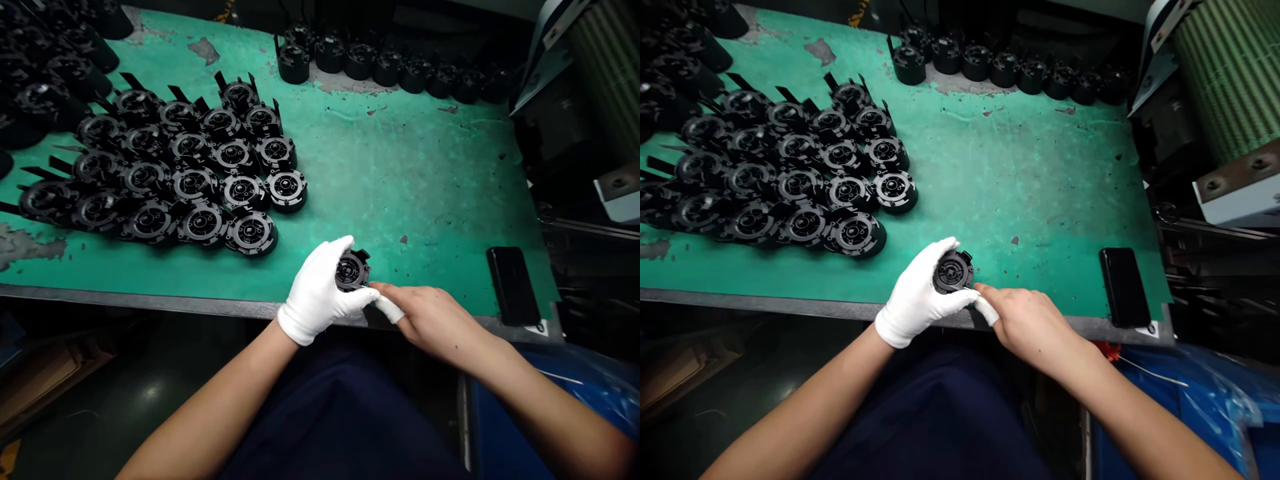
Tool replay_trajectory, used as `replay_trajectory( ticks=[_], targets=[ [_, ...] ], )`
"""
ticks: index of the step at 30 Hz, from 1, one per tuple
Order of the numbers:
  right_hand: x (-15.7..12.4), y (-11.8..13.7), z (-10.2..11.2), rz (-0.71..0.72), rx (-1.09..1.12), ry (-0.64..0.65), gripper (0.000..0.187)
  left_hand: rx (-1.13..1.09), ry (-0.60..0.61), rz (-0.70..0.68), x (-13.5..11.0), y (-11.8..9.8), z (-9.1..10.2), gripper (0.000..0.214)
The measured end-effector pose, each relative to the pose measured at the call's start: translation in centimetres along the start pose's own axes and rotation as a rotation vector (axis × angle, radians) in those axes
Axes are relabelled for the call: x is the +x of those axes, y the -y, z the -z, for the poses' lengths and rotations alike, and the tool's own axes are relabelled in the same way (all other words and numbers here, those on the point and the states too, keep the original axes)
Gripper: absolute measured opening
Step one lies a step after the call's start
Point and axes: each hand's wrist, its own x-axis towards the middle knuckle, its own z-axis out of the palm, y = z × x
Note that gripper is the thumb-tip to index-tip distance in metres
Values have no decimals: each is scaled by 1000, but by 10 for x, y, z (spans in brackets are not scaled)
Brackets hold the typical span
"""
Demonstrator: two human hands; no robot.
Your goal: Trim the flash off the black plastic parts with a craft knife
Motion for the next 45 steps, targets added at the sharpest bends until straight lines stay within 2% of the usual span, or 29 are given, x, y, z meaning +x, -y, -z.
replay_trajectory(
  ticks=[2,5,7,9,11,14,17,21,25,31,40,45],
  targets=[
    [2,4,-5,-7,177,-117,52,-10,-47,52,-5,-6,-2,90],
    [13,16,-20,-82,463,-337,50,-7,-117,177,-27,-24,-6,93],
    [25,23,-25,-133,547,-439,47,34,-99,233,-47,-38,-6,95],
    [34,22,-21,-126,546,-483,44,72,-34,243,-63,-49,-2,95],
    [35,14,-10,-47,475,-471,45,68,13,244,-70,-53,5,95],
    [20,0,7,65,274,-408,46,9,15,237,-57,-42,18,104],
    [4,-5,8,29,55,-352,44,-24,73,146,-31,-20,25,108],
    [-1,-1,-3,-38,-87,-276,46,-19,173,46,-10,-1,29,95],
    [-3,5,-5,-59,-95,-224,47,-44,164,57,-7,2,28,92],
    [-12,16,-12,-68,-27,-185,55,-47,24,76,-18,-3,16,95],
    [-21,19,-23,-114,79,-303,48,-77,-98,103,-27,-10,-4,94],
    [-14,21,-21,-86,185,-199,52,-55,-97,145,-27,-12,-5,96]
  ],
)
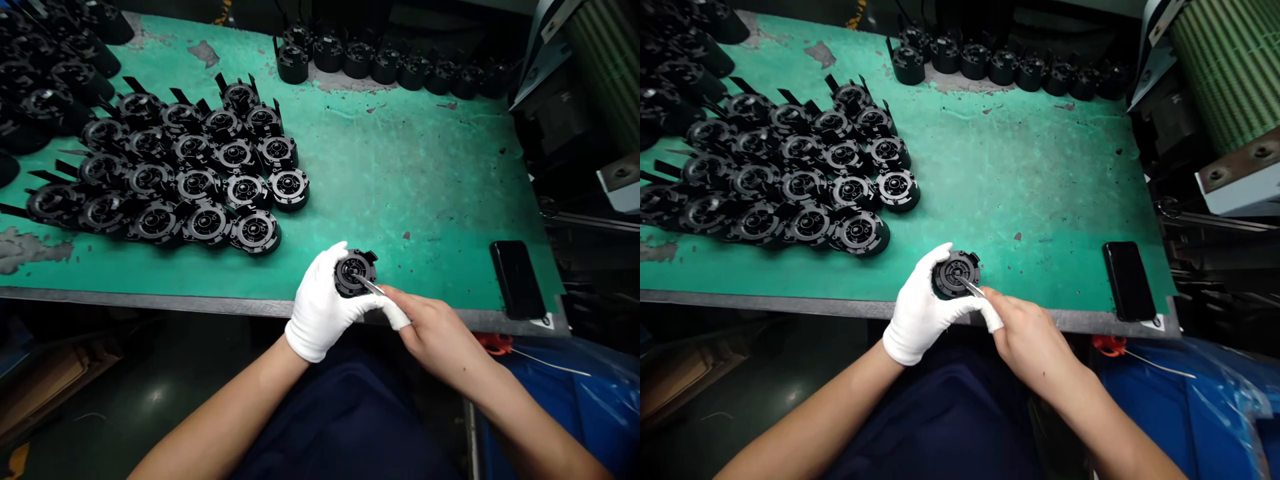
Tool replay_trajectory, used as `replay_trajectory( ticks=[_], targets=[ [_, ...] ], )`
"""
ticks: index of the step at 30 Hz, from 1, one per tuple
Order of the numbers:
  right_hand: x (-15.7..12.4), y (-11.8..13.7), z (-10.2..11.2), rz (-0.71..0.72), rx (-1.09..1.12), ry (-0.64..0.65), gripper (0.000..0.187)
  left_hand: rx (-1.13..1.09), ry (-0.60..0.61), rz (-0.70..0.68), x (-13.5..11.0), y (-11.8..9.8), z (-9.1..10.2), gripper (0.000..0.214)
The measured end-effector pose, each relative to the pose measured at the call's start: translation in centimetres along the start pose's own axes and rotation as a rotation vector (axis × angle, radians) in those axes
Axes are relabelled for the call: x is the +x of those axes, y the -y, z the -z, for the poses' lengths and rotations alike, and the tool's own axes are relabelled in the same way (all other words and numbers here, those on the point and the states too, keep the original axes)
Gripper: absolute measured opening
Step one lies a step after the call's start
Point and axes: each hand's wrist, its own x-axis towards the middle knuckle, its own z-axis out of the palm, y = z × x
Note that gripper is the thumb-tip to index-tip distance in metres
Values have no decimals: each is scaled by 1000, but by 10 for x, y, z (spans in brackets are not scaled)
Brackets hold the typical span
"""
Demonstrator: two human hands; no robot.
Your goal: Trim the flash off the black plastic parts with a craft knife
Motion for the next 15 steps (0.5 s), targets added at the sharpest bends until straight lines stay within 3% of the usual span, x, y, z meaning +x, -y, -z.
replay_trajectory(
  ticks=[3,5,8,10,12,15],
  targets=[
    [6,2,10,-10,158,101,53,23,-17,15,3,-4,2,96],
    [6,6,12,-17,295,101,51,36,-38,24,4,-8,4,89],
    [10,14,-5,-46,509,-70,50,60,-66,61,1,-12,8,65],
    [25,16,-22,-20,607,-185,50,83,-84,84,-9,-9,7,60],
    [46,16,-30,-25,592,-310,42,131,-77,47,-26,-5,6,76],
    [68,12,-16,-6,435,-386,40,194,56,-14,-57,-9,10,99]
  ],
)
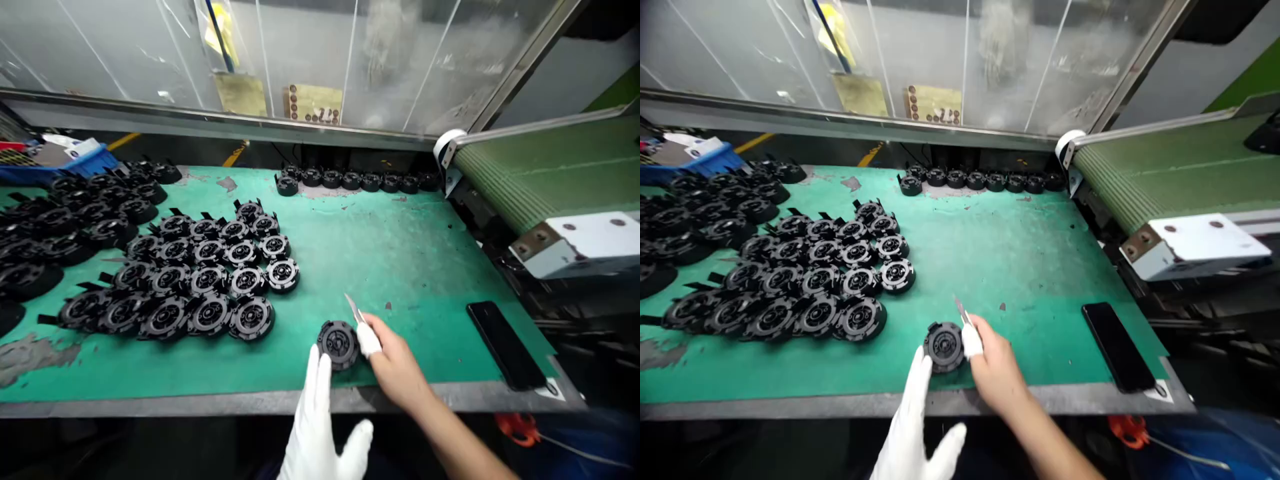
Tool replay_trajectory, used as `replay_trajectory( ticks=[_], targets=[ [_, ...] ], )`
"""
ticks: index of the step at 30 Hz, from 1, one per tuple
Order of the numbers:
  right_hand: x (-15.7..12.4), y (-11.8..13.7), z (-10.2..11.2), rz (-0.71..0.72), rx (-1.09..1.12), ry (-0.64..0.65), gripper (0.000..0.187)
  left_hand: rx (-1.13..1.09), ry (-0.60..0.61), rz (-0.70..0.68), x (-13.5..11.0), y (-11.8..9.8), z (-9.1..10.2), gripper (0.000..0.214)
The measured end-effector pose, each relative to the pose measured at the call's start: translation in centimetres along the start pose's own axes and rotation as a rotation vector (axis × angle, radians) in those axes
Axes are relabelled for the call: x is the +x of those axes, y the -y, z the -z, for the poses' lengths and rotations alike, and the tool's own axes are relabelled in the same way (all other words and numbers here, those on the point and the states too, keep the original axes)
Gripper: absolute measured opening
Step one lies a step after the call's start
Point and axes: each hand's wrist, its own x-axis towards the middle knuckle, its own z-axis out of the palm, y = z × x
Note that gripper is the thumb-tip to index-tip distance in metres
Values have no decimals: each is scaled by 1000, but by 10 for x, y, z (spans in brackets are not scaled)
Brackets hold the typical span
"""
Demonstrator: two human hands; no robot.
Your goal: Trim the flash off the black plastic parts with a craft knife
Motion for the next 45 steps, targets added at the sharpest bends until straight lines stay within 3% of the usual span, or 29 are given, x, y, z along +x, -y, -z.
replay_trajectory(
  ticks=[3,7,12,16,20,29,33,45],
  targets=[
    [11,-2,27,22,-23,39,46,-21,122,-3,-8,-10,14,101],
    [-6,-10,57,109,-252,243,56,-85,7,126,32,-10,29,92],
    [-20,-18,58,145,-525,315,57,-155,177,112,81,6,24,101],
    [-16,-17,60,158,-577,374,58,-178,176,55,87,13,15,86],
    [-23,-15,61,135,-514,430,57,-196,141,29,85,14,11,85],
    [-46,-13,39,49,-351,416,52,-162,57,61,81,8,4,82],
    [-46,-15,44,39,-270,272,46,-155,-6,16,78,8,-1,79],
    [-27,-22,39,153,-677,163,39,-170,-94,-58,79,0,-3,64]
  ],
)
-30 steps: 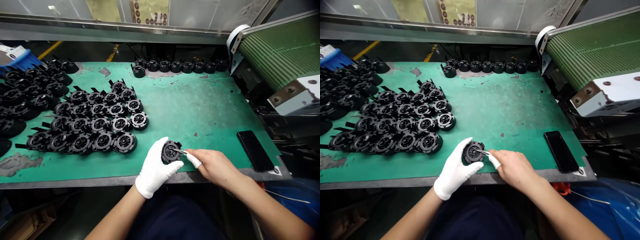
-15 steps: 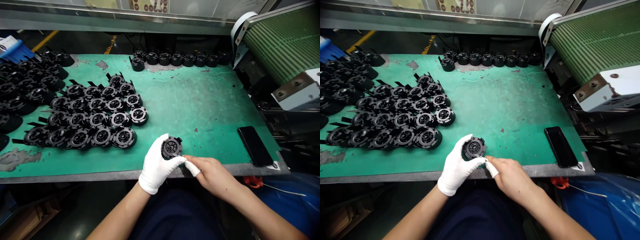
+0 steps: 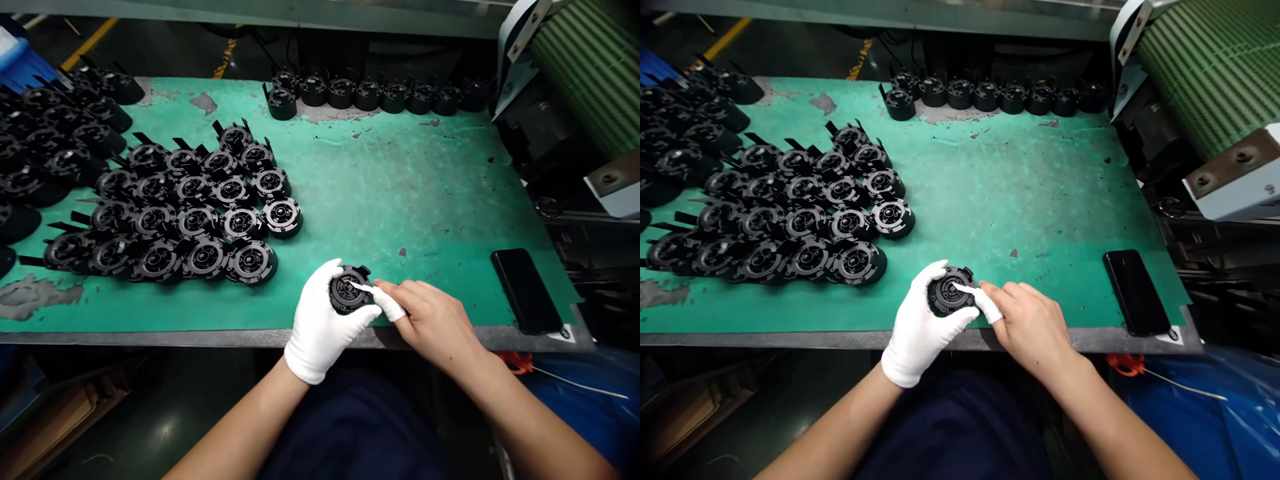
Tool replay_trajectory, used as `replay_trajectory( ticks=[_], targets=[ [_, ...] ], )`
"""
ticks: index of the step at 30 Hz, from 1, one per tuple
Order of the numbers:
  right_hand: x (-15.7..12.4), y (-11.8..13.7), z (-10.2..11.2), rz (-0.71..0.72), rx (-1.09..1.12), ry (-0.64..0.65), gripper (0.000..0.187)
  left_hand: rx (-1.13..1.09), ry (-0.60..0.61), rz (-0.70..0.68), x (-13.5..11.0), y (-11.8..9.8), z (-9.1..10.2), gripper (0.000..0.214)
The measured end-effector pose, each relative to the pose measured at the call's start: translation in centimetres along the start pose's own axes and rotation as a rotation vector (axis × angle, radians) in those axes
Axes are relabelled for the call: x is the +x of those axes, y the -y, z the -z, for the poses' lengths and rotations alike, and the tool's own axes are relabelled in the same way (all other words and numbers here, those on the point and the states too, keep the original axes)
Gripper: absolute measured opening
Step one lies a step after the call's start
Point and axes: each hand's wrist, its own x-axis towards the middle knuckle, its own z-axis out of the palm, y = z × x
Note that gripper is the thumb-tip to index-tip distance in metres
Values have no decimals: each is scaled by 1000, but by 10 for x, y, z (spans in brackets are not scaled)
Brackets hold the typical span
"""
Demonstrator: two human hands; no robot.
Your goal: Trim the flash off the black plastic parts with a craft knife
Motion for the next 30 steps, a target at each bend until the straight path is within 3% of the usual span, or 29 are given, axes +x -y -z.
replay_trajectory(
  ticks=[11,16,22,30],
  targets=[
    [3,1,3,7,-91,-31,37,20,6,33,-5,7,-3,69],
    [11,-3,-2,-72,-49,-41,36,15,-40,26,-6,9,-8,69],
    [-3,-1,2,-16,159,3,34,-14,-41,-22,-4,6,-9,63],
    [-24,-2,15,9,145,114,36,0,-31,-27,-3,9,-6,70]
  ],
)
